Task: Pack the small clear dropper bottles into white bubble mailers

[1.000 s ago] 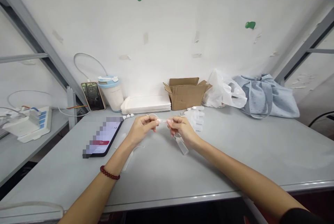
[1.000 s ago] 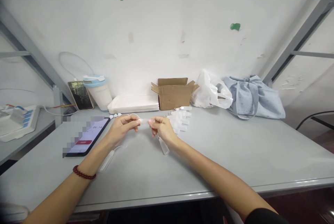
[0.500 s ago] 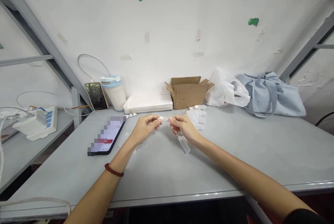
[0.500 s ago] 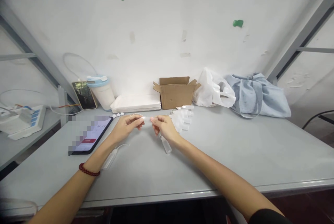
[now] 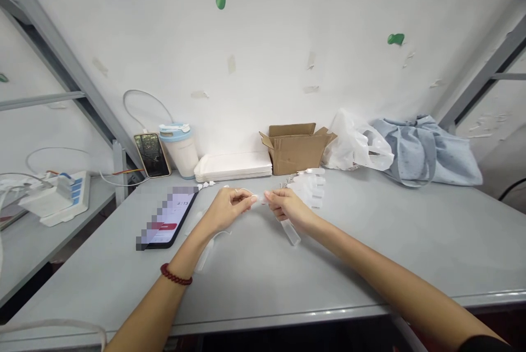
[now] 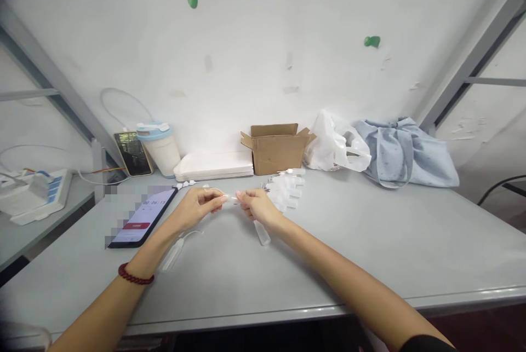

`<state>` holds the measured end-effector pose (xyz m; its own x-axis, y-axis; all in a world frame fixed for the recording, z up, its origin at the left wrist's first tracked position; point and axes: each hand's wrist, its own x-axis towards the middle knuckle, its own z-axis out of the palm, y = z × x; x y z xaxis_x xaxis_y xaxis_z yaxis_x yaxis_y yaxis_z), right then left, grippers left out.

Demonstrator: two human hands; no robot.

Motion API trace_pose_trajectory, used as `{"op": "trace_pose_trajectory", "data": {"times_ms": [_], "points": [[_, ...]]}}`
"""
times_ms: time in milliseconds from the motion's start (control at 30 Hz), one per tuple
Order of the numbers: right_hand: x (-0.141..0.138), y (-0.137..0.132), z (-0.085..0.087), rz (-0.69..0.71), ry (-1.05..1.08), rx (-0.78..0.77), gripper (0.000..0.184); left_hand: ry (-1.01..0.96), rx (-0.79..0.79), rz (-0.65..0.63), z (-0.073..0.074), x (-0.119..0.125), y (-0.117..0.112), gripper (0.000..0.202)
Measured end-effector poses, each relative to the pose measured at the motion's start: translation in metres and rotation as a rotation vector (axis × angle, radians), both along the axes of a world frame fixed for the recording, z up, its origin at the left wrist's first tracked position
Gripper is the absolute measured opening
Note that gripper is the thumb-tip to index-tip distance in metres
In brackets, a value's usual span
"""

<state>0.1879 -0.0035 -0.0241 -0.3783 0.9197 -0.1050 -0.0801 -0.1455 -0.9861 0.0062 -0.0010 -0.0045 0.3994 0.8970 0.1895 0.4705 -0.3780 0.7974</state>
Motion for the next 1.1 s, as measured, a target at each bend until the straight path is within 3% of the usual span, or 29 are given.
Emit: {"op": "trace_pose_trajectory", "data": {"times_ms": [100,167,267,333,400,533,633,867,1000,1100], "points": [[0.002,0.001,0.003,0.076,0.052,-0.076,0.04,0.009,0.035,0.0,0.003,0.003,-0.002,0.03],[0.004,0.002,0.004,0.057,-0.005,-0.031,0.039,0.034,0.028,-0.018,0.006,0.0,0.001,0.031],[0.01,0.008,0.006,-0.162,-0.272,0.302,0.036,0.176,0.025,0.035,0.006,-0.019,0.012,0.034],[0.018,0.014,0.007,-0.364,-0.522,0.619,0.029,0.339,0.113,0.192,0.0,-0.041,0.024,0.032],[0.027,0.023,0.006,-0.482,-0.794,0.827,0.026,0.531,0.327,0.391,-0.008,-0.064,0.036,0.029],[0.042,0.036,-0.001,-0.562,-1.234,0.879,0.027,0.569,0.42,0.507,-0.024,-0.096,0.052,0.023],[0.044,0.038,-0.005,-0.551,-1.412,0.843,0.025,0.561,0.435,0.471,-0.03,-0.098,0.056,0.025],[0.039,0.028,0.004,-0.529,-1.615,0.866,0.023,0.493,0.372,0.23,-0.033,-0.077,0.057,0.031],[0.029,0.019,0.004,-0.527,-1.531,1.011,0.023,0.461,0.334,0.123,-0.035,-0.069,0.057,0.039],[0.013,0.004,-0.001,-0.395,-1.357,1.185,0.021,0.483,0.297,0.098,-0.038,-0.064,0.056,0.037]]}}
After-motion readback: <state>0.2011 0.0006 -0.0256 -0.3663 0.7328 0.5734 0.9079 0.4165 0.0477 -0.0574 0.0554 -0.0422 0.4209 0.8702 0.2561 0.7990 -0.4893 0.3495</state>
